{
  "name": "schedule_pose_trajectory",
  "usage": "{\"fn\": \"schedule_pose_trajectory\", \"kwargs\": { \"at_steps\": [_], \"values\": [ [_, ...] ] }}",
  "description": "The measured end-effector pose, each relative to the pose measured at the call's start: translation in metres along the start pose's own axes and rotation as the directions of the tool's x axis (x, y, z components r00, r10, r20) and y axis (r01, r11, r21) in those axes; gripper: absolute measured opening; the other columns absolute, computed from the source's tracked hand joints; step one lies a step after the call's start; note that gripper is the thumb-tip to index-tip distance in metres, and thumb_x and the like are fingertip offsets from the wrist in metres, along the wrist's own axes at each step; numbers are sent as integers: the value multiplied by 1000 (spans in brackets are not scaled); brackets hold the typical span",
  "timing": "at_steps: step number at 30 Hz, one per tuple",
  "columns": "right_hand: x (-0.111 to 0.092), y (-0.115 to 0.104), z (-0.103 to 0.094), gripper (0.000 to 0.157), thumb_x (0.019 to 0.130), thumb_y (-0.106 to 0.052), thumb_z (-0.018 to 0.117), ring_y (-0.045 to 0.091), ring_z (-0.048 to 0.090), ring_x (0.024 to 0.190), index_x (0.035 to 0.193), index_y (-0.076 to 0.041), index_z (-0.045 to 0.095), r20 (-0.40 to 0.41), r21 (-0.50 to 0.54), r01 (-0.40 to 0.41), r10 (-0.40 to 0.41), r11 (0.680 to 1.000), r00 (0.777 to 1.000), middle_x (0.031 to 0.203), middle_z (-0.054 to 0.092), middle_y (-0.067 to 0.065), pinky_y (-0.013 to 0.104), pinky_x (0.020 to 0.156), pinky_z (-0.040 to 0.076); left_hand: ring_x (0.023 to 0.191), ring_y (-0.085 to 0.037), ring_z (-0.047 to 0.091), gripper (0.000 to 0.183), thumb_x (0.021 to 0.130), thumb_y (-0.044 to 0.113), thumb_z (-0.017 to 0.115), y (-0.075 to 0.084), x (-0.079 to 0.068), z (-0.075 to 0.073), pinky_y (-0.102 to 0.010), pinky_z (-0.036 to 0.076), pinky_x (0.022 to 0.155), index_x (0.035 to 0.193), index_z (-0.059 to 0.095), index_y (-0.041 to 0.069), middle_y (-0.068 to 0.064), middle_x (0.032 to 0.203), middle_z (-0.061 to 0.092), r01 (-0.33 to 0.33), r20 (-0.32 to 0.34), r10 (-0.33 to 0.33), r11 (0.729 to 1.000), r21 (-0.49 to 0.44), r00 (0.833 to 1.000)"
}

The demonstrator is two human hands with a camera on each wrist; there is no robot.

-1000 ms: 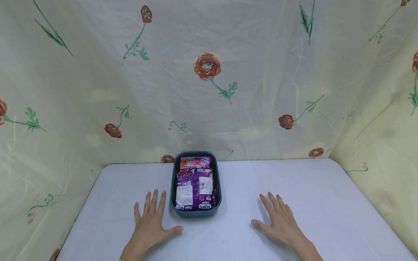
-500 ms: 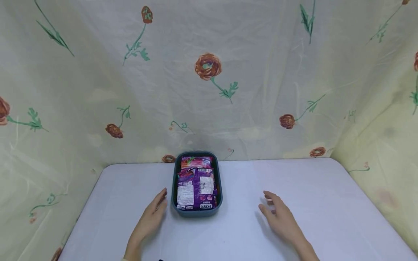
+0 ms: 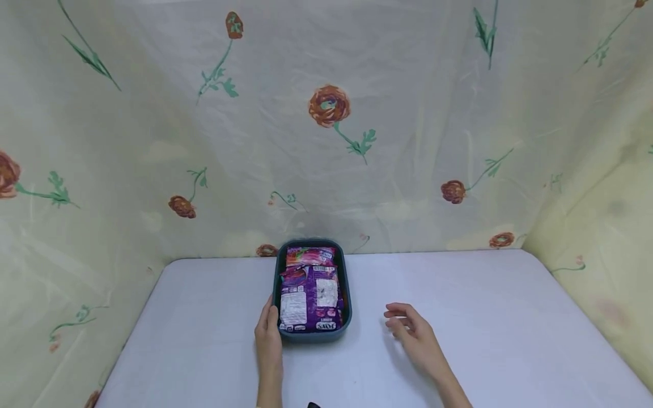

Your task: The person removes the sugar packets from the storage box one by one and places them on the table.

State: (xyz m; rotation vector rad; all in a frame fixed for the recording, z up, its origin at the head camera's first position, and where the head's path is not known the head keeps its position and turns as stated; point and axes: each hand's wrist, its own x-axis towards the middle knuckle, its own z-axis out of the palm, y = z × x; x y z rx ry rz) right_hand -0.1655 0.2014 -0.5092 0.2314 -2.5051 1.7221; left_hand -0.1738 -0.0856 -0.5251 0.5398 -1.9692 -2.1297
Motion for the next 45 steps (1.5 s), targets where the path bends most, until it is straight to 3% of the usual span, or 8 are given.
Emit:
{"fn": "schedule_pose_trajectory", "kwargs": {
  "at_steps": [5,14,17,23,30,37,41,45],
  "values": [
    [3,-5,10,30,95,-16,54,20,65,96,122,-2,54,35,58,-31,29,998,999,115,62,19,28,74,58,143,-29,28,50,98,37,43,-3,1,-5,-48,22,118,142,43,14,-9,149,40,-16,3,16,1000,11,1000],
    [13,-18,22,32,96,-15,52,26,65,99,123,1,52,85,92,39,-47,995,995,117,60,22,26,78,57,141,-27,32,47,97,34,48,-5,6,-10,-45,26,117,140,47,15,-8,147,43,-15,33,15,1000,-4,999],
    [17,-28,28,30,95,-15,53,28,64,100,122,-3,53,102,111,35,-47,993,994,119,60,19,26,79,57,139,-26,35,45,96,32,50,-5,7,-10,-43,29,116,138,49,16,-7,146,45,-22,26,22,1000,15,999],
    [24,-45,43,26,95,-12,53,28,62,102,120,-7,56,137,133,18,-36,991,990,122,59,14,34,83,57,133,-25,45,43,95,28,52,-5,5,-13,-41,37,111,137,51,17,-10,142,50,-51,0,51,997,61,999],
    [29,-56,59,29,93,-15,57,16,56,95,122,-19,57,124,-81,11,-1,997,992,118,62,1,22,73,53,130,-23,48,42,94,24,53,-4,6,-8,-39,39,109,135,52,14,-11,139,53,-65,-8,65,997,48,998],
    [34,-64,68,41,91,-18,60,11,48,73,131,-22,50,112,-263,36,-7,964,994,99,57,0,20,56,45,132,-25,46,42,95,25,52,-2,7,-7,-39,38,110,136,52,14,-12,140,51,-85,6,85,995,47,996],
    [36,-68,71,43,91,-20,61,12,44,69,132,-22,50,115,-331,44,-6,943,993,85,52,0,22,54,39,133,-26,45,42,95,23,52,-3,7,-7,-39,38,110,136,51,13,-13,141,50,-75,-1,75,996,51,997],
    [37,-70,76,42,90,-19,61,17,53,88,130,-16,52,115,-396,90,-48,914,992,112,63,7,29,71,45,134,-24,44,42,95,22,52,-4,6,-6,-38,38,110,136,52,14,-11,142,49,-57,-11,57,997,45,998]
  ]
}}
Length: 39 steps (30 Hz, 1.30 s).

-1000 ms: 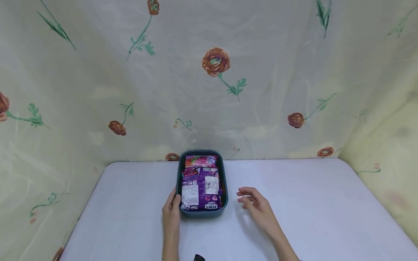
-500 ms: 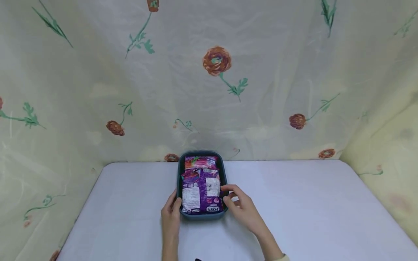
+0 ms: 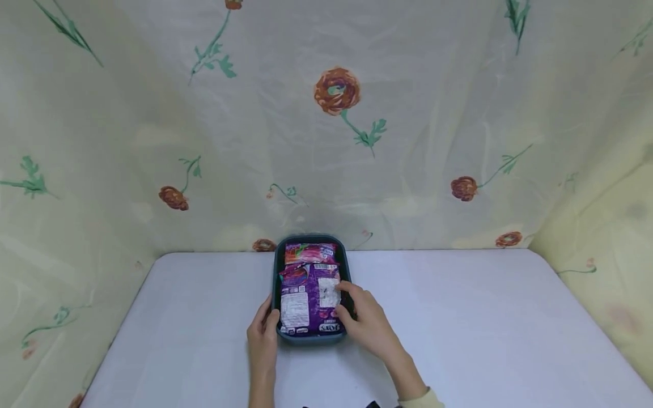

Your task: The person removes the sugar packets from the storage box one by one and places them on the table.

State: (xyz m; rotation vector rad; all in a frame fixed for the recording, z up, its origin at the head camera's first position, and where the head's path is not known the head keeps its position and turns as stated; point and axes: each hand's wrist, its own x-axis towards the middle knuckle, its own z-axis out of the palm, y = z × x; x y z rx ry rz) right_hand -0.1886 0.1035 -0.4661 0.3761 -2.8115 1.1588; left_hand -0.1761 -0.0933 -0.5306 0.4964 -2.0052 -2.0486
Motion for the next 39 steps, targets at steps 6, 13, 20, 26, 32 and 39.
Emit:
{"fn": "schedule_pose_trajectory", "kwargs": {
  "at_steps": [6,13,20,26,32,39],
  "values": [
    [2,-5,5,39,89,-22,61,12,44,79,127,-15,56,-9,-91,-10,10,996,1000,118,64,7,23,63,38,134,-26,44,42,95,23,51,0,0,0,-41,37,111,136,51,13,-13,141,50,-5,-4,5,1000,-4,1000],
    [3,-7,5,36,88,-23,62,11,37,78,123,-16,58,-20,-100,7,-9,995,1000,124,61,4,20,62,33,133,-25,44,42,95,24,51,0,3,2,-41,37,111,136,51,13,-12,141,50,-16,2,16,1000,0,1000],
    [2,-8,6,33,88,-20,62,20,47,108,121,-16,58,-14,-14,41,-41,999,999,136,55,5,42,93,41,136,-27,40,42,95,23,50,1,1,2,-42,35,112,137,50,14,-13,144,47,0,1,0,1000,14,1000],
    [-2,-14,6,34,90,-20,61,26,44,126,124,-18,57,-24,31,64,-63,997,998,144,48,4,55,105,33,138,-29,37,44,96,27,49,3,-2,-2,-44,32,114,138,49,14,-13,146,44,11,3,-11,1000,28,1000],
    [-3,-18,2,36,92,-19,58,25,45,130,128,-22,53,11,178,127,-131,976,991,151,35,-3,46,99,48,139,-28,36,44,96,31,50,2,-3,-2,-44,32,114,138,48,18,-10,147,43,10,9,-10,1000,11,1000],
    [1,-15,1,47,91,-12,60,29,48,120,134,-24,46,94,427,52,-101,903,990,152,29,0,36,86,55,139,-28,36,44,96,29,49,1,-2,0,-45,31,114,139,47,17,-10,147,43,17,8,-17,1000,14,1000]
  ]
}}
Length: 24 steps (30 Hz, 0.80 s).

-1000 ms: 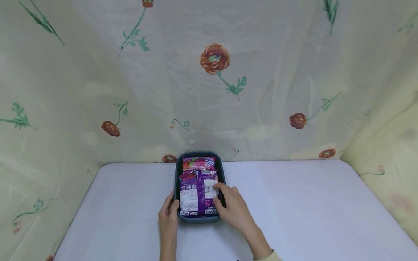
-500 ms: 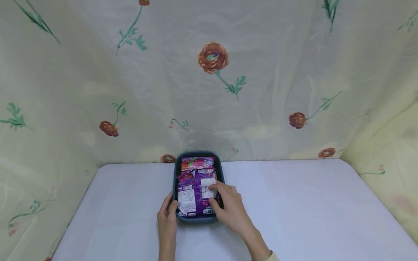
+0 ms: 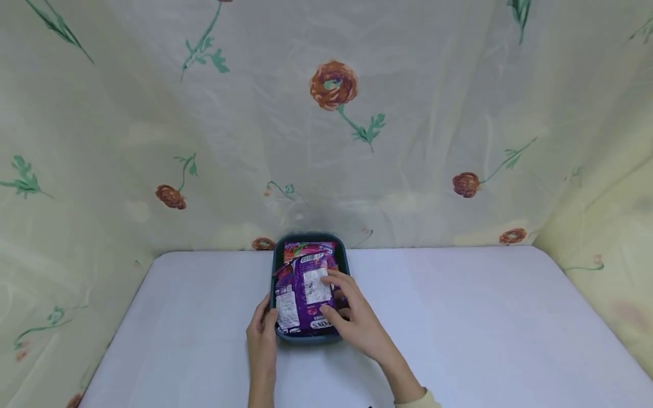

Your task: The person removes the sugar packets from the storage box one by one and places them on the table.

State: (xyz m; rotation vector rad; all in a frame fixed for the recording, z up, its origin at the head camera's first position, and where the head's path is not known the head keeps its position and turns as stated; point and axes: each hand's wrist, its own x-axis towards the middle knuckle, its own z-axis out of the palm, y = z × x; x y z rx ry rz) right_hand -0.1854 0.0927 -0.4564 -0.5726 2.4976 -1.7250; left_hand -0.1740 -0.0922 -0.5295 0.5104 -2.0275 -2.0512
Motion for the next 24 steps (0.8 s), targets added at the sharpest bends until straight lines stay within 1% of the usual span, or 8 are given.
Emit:
{"fn": "schedule_pose_trajectory", "kwargs": {
  "at_steps": [3,5,9,12,15,17,20,24],
  "values": [
    [-1,2,1,50,91,-15,60,33,48,123,137,-26,42,37,62,-50,48,997,998,153,28,6,42,90,54,139,-29,34,45,96,29,48,1,-1,1,-47,30,115,139,47,16,-11,147,42,17,-2,-17,1000,8,1000],
    [-2,3,3,49,92,-17,60,36,45,127,137,-26,42,47,64,-60,57,996,997,153,28,10,47,94,52,139,-30,34,45,96,29,48,2,-1,1,-48,30,115,139,47,15,-11,147,43,24,-6,-24,1000,16,1000],
    [-1,4,6,48,92,-17,59,32,34,139,137,-24,42,29,-19,-8,9,1000,1000,152,33,8,54,105,41,140,-30,34,45,96,29,48,3,-1,2,-49,29,115,139,47,15,-12,147,43,28,-10,-28,999,16,1000],
    [0,5,8,50,92,-12,59,26,35,139,137,-26,43,-7,-66,14,-15,998,1000,148,40,2,51,111,35,140,-30,33,46,96,31,48,3,-1,2,-49,28,115,139,47,15,-12,147,42,31,-9,-31,999,12,999],
    [0,7,10,50,91,-6,57,26,41,135,135,-26,45,-39,-51,26,-28,998,999,147,41,5,47,108,39,140,-30,32,46,96,31,48,3,-2,2,-50,28,115,140,46,15,-12,148,42,39,-5,-39,999,13,999],
    [0,8,11,50,91,-3,56,29,45,131,134,-26,47,-53,-16,23,-24,1000,998,149,39,9,44,103,45,140,-31,32,47,96,31,48,3,-2,2,-50,27,115,140,46,15,-12,148,41,46,-5,-46,999,16,999],
    [0,10,11,50,91,1,53,34,49,127,134,-25,48,-52,65,5,-2,998,999,152,32,14,38,94,52,140,-31,32,47,96,29,48,3,-2,1,-50,27,115,140,45,15,-12,148,41,56,-7,-56,998,17,998],
    [2,12,10,50,92,4,49,35,49,126,134,-23,49,-49,173,-12,20,985,999,155,26,14,30,89,55,141,-31,32,46,97,29,47,4,-1,1,-49,27,116,141,45,14,-12,148,41,51,1,-51,999,11,999]
  ]
}}
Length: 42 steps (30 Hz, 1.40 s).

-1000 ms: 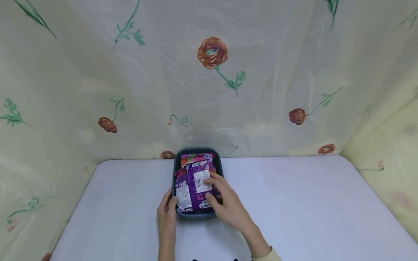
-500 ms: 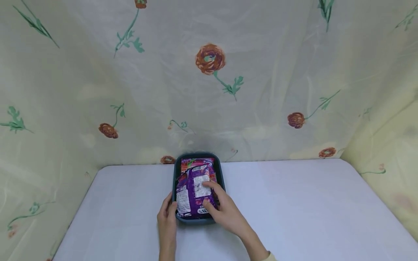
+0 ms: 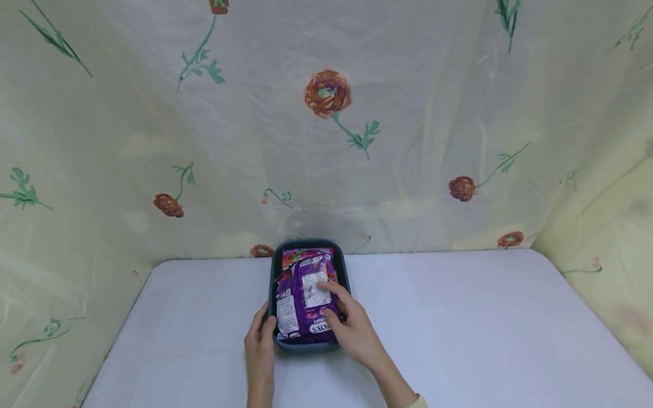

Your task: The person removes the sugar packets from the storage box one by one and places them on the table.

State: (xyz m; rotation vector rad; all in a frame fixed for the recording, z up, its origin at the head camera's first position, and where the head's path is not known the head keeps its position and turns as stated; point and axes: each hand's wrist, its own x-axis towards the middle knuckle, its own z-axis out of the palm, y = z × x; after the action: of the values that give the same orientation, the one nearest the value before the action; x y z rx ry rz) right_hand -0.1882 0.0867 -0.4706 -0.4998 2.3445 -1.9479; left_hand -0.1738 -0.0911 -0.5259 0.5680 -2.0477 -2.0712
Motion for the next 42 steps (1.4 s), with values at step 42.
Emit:
{"fn": "schedule_pose_trajectory", "kwargs": {
  "at_steps": [42],
  "values": [
    [4,8,-43,46,95,-4,51,26,50,127,135,-26,50,-265,282,-29,106,959,958,153,32,-5,28,90,54,142,-34,27,48,97,29,42,5,-2,0,-51,25,116,143,41,15,-12,151,36,58,21,-59,998,36,998]
  ]
}}
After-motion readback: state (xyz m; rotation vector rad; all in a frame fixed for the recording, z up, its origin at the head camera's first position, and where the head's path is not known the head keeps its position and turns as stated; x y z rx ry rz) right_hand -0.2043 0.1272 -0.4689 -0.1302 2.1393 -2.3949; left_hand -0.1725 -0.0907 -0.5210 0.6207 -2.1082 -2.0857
